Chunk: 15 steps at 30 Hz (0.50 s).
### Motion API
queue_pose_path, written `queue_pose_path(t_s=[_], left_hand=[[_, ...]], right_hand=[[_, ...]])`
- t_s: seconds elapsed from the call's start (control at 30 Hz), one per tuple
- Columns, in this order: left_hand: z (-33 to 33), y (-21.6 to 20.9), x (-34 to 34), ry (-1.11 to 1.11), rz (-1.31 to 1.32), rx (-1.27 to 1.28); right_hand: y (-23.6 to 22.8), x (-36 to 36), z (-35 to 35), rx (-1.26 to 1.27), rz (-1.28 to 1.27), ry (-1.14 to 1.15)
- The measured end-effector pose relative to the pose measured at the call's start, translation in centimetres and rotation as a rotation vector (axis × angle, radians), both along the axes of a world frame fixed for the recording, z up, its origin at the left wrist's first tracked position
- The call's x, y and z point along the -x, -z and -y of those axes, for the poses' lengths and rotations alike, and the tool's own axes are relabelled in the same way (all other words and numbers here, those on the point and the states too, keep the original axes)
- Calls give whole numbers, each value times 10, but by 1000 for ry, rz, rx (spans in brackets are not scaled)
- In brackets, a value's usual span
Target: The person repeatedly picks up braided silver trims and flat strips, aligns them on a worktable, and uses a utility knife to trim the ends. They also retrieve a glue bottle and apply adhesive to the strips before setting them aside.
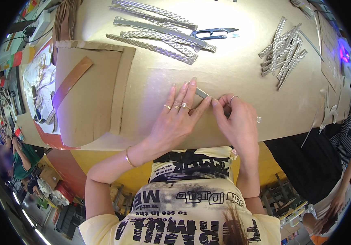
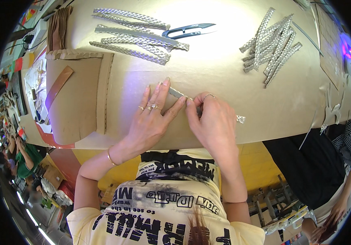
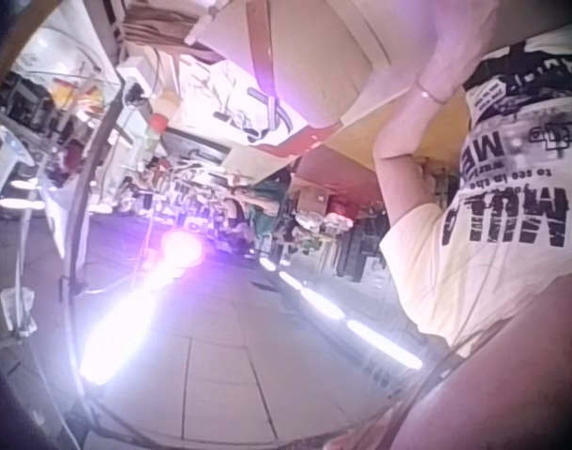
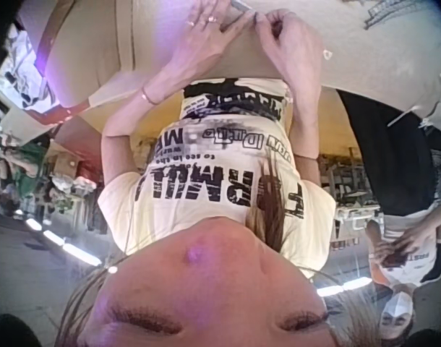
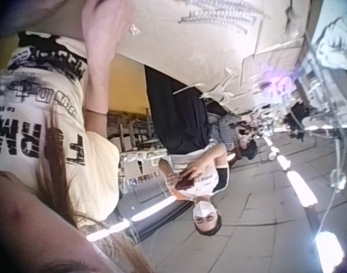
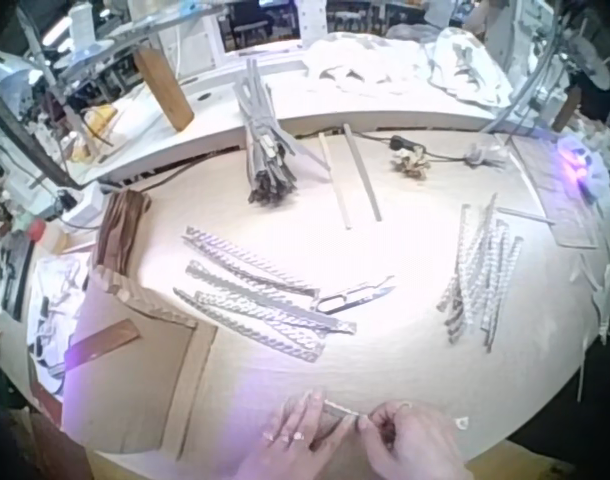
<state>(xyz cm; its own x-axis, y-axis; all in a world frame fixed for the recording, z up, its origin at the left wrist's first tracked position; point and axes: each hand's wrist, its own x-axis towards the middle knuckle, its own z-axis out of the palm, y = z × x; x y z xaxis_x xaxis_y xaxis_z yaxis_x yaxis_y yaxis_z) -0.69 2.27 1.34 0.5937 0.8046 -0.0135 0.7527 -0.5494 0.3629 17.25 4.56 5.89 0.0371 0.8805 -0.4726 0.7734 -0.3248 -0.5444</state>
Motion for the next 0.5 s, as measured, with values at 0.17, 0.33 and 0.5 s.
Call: queue_pose_path(t_s=[0.17,0.33,0.5], left_hand=[[3,-5,-2,50,-35,10],[2,-3,-3,59,100,135],[2,-3,-3,59,94,131]], right_hand=[[-2,-13,8,-116,79,-108],[-6,-27,11,-49,-59,-17],[-4,-25,9,-22,-46,36]])
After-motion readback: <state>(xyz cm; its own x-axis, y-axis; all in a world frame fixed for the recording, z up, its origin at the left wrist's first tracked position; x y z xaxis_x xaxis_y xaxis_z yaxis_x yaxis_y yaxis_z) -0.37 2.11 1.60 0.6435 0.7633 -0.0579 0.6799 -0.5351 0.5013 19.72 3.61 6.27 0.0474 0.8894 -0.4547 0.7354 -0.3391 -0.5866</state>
